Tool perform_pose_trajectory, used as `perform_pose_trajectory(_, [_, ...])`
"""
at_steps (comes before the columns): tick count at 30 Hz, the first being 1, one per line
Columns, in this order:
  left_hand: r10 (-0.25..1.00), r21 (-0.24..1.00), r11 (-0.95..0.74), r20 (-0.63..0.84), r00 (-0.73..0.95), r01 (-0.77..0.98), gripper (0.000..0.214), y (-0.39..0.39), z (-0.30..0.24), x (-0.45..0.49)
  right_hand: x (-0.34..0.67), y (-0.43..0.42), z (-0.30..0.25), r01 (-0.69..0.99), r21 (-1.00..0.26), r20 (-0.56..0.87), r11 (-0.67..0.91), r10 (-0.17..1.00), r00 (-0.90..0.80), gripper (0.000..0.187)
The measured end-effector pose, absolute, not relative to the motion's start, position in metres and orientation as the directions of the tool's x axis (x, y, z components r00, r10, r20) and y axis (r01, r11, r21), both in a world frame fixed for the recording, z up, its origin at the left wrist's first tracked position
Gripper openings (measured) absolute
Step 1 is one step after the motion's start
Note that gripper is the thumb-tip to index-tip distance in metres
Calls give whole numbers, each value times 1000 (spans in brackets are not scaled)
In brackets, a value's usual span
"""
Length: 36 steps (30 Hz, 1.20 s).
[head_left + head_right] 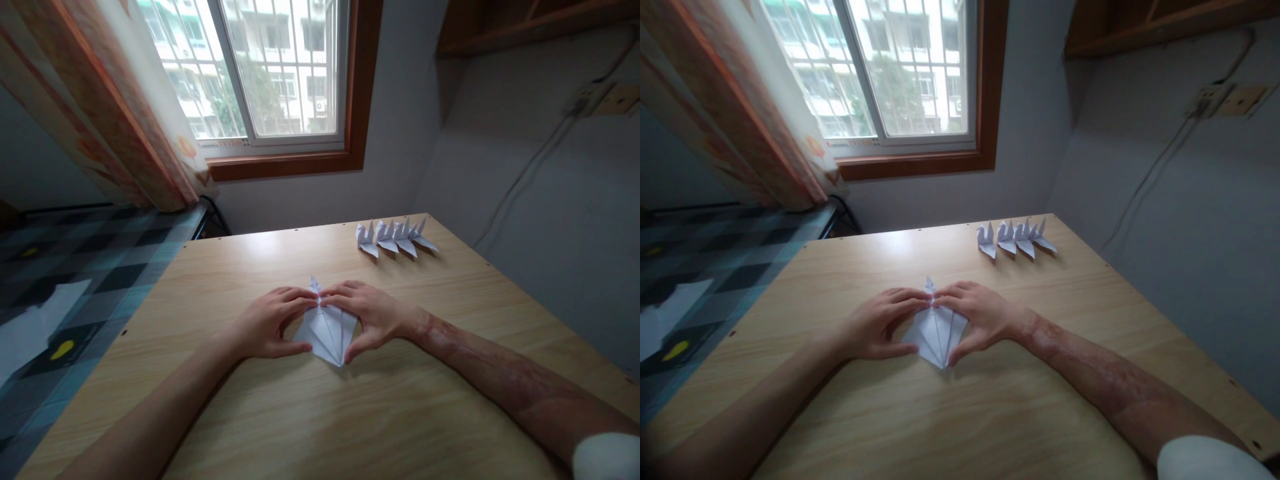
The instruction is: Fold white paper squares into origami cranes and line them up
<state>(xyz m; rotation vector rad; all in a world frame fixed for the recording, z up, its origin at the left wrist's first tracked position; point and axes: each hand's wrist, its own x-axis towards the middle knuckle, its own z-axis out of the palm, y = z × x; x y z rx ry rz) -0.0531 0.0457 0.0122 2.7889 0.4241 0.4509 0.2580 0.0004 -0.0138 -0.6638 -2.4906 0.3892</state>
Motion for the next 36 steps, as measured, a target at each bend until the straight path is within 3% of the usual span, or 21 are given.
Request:
perform_pose_trajectory(3, [344, 288, -921, 286, 894, 262, 68, 46, 9, -51, 259, -1, -13, 357, -388, 406, 850, 505, -762, 106])
perform_pose_trajectory(6, [369, 270, -917, 305, 878, 292, 59, 45, 6, -50, 260, -1, -13, 361, -369, 421, 857, 500, -757, 97])
perform_pose_trajectory(11, [398, 287, -906, 320, 860, 312, 51, 44, 5, -50, 259, 2, -18, 374, -238, 469, 896, 444, -764, 59])
perform_pose_trajectory(15, [348, 309, -917, 309, 885, 253, 64, 45, 10, -52, 259, 2, -22, 352, -133, 509, 926, 369, -778, 24])
perform_pose_trajectory(18, [280, 299, -935, 294, 914, 190, 88, 46, 12, -52, 260, 2, -26, 378, -205, 563, 903, 425, -709, 22])
perform_pose_trajectory(20, [262, 265, -947, 303, 916, 183, 91, 46, 11, -51, 262, 3, -27, 416, -297, 585, 859, 508, -632, 19])
perform_pose_trajectory(23, [268, 196, -958, 352, 897, 209, 69, 44, 7, -48, 263, 4, -28, 437, -389, 602, 811, 583, -546, 20])
perform_pose_trajectory(27, [232, 148, -971, 385, 893, 188, 37, 41, 7, -45, 262, 3, -27, 391, -436, 604, 811, 585, -541, 24])
perform_pose_trajectory(32, [207, 103, -978, 409, 889, 181, 40, 39, 7, -44, 261, 3, -25, 371, -438, 577, 819, 573, -583, 33])
perform_pose_trajectory(36, [238, 119, -971, 461, 855, 207, 33, 40, 4, -44, 262, 4, -20, 277, -398, 565, 875, 471, -677, 46])
